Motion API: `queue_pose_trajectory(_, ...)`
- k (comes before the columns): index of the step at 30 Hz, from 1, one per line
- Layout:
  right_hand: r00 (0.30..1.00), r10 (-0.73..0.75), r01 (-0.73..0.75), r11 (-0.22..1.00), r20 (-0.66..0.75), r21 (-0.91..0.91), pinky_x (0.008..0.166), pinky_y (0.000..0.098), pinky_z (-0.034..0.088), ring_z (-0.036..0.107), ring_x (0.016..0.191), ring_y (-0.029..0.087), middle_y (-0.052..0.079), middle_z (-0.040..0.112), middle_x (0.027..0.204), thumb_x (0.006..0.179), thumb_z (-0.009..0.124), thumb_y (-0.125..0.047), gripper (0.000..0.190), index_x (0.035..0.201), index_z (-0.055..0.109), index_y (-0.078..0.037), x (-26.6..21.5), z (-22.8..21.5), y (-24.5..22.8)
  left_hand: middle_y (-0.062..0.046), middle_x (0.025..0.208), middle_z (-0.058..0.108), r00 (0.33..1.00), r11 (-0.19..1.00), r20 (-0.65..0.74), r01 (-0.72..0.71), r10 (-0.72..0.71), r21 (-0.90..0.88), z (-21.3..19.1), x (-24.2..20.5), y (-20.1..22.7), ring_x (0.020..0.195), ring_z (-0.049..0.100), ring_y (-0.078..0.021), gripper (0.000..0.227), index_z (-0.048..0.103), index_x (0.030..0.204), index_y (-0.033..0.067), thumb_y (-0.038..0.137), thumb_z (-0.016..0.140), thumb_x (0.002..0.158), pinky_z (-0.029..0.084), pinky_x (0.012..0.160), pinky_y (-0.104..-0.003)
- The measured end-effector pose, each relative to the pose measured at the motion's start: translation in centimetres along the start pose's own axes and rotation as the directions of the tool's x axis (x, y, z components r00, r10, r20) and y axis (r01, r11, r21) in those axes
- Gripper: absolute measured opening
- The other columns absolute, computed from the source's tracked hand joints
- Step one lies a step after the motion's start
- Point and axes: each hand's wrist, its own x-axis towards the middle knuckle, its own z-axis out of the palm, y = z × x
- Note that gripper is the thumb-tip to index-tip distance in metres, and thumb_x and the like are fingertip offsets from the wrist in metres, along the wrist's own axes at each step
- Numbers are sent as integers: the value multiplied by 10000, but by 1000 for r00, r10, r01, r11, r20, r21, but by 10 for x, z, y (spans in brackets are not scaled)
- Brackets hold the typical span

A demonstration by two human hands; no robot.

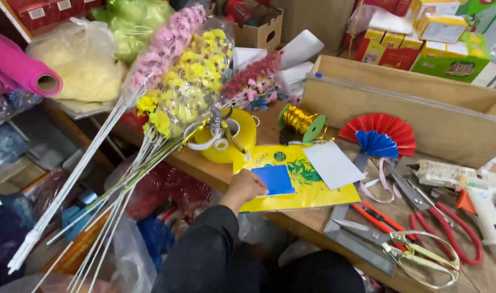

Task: Folding blue paper strips into accordion fans and gluing them onto a yellow decorative card using a hot glue gun.

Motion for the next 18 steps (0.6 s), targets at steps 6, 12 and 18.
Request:
queue_pose_trajectory(6,996,17,-17,1000,85,0,995,489,558,655,1217,400,189,684,1267,891,736,-150,475,1362,685,-130,-13,163,-42,-133,1078,800,999,999,-10,39,-39,3,2,-21,13,1124,737,-364,201,868,928,283,275,858,728,595,963,-426)
queue_pose_trajectory(12,997,-21,20,1000,71,12,989,503,574,658,1216,421,206,686,1256,868,755,-141,500,1363,687,-131,-16,283,-25,-162,1099,794,997,997,25,77,-78,10,-4,-30,20,1169,714,-395,188,870,940,254,259,868,752,581,994,-422)
queue_pose_trajectory(18,988,-2,18,995,158,-96,941,465,596,690,1144,351,104,693,1133,931,754,-308,379,1299,754,-213,-18,366,37,-144,1135,791,996,996,41,81,-82,29,14,-9,3,1204,702,-378,261,858,991,283,308,892,733,581,1012,-426)
